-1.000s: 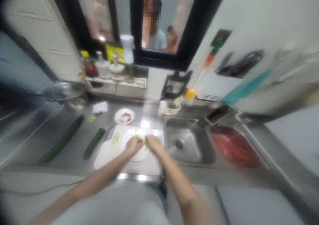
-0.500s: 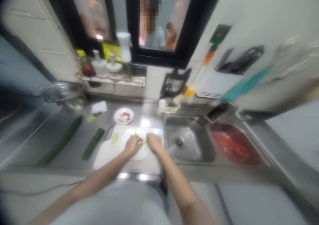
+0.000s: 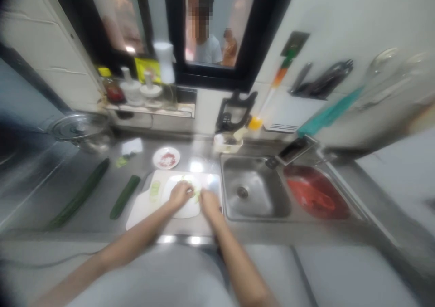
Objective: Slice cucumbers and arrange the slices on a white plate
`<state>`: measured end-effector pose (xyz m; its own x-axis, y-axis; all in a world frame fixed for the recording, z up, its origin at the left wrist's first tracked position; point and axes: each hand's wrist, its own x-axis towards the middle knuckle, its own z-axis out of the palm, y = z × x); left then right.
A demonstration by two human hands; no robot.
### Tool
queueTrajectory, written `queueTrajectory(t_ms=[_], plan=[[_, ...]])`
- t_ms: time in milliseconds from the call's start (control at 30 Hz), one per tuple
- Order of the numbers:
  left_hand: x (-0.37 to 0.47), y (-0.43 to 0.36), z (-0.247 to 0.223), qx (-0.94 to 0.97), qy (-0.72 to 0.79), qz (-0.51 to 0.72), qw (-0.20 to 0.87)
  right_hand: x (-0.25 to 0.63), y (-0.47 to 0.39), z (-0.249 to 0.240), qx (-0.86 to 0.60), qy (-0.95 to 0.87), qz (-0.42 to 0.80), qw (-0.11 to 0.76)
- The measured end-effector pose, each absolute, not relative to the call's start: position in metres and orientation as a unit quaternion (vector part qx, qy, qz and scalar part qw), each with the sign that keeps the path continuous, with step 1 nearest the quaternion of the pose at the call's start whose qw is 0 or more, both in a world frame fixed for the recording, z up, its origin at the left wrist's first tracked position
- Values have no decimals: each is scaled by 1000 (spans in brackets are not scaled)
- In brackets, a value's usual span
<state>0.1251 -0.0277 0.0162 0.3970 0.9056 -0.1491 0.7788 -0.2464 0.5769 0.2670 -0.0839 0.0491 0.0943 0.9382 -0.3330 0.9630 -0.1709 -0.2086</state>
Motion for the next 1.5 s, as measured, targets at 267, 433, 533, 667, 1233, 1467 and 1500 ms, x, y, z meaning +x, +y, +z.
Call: queueTrajectory(t_ms=[267,433,533,667,1233,1467,1500], plan=[[125,-28,13,782,540,107,291,262,-85,43,752,625,-209,31],[124,-26,14,781,543,103,291,257,-87,40,759,618,-203,28],[124,-24,16,782,542,98,293,256,-88,39,759,619,-202,19],[124,-24,16,777,543,105,301,261,-86,38,762,617,-195,-8],[130,-21,23,770,565,65,288,267,-77,35,761,623,-180,6],[133,-18,33,767,574,30,286,272,-78,35,774,601,-192,-47],[133,-18,34,767,574,26,287,273,-78,36,778,597,-192,-50]])
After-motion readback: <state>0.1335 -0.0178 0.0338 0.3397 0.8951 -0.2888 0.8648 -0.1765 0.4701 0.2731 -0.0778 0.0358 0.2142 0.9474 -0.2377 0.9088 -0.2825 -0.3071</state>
